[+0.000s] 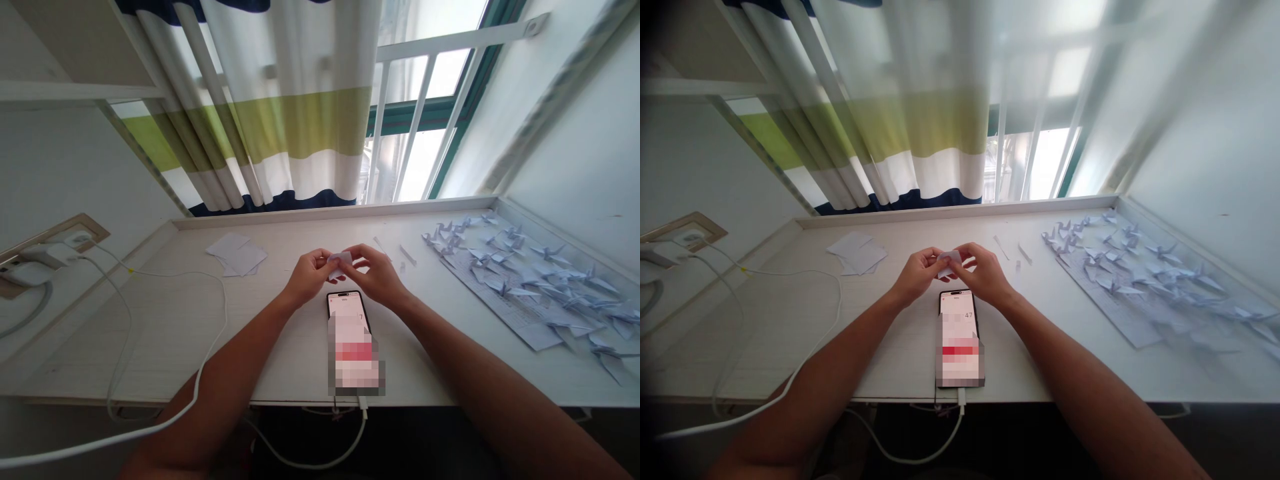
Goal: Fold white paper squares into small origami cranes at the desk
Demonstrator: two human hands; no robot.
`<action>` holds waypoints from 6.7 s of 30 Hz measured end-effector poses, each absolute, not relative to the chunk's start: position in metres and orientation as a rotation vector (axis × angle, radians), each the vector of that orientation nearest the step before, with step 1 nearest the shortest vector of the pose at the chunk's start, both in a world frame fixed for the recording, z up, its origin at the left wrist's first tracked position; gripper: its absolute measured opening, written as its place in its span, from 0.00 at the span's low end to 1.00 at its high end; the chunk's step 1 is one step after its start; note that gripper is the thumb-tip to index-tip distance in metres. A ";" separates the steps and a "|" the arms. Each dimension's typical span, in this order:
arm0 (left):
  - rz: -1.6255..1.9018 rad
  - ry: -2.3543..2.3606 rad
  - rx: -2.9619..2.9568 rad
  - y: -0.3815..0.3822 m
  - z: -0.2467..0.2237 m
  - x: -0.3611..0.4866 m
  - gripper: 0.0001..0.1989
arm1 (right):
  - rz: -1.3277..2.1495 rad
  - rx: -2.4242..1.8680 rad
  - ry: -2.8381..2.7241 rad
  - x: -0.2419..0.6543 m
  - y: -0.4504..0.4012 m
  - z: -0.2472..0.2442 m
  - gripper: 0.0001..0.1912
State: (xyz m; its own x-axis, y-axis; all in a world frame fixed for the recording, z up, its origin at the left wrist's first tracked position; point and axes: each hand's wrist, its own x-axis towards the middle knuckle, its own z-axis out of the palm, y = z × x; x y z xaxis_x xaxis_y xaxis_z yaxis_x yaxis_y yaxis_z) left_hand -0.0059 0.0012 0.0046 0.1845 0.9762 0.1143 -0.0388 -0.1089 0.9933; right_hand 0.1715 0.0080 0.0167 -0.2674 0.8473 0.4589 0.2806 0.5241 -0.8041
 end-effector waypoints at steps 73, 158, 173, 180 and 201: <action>1.192 1.120 1.808 0.008 0.001 -0.018 0.04 | 1.094 -1.100 -1.565 0.167 0.016 0.007 0.06; 0.611 1.188 2.400 0.031 -0.026 -0.033 0.12 | 0.380 -0.995 -2.515 0.196 0.046 -0.018 0.08; 0.661 1.173 2.305 0.032 -0.015 -0.040 0.09 | 0.143 -0.942 -2.717 0.193 0.037 -0.004 0.11; 0.672 1.077 2.382 0.031 -0.009 -0.045 0.08 | 0.162 -0.983 -2.695 0.194 0.035 0.000 0.12; 0.450 1.161 2.716 0.024 -0.001 -0.036 0.13 | 0.126 -0.979 -2.739 0.194 0.031 -0.002 0.16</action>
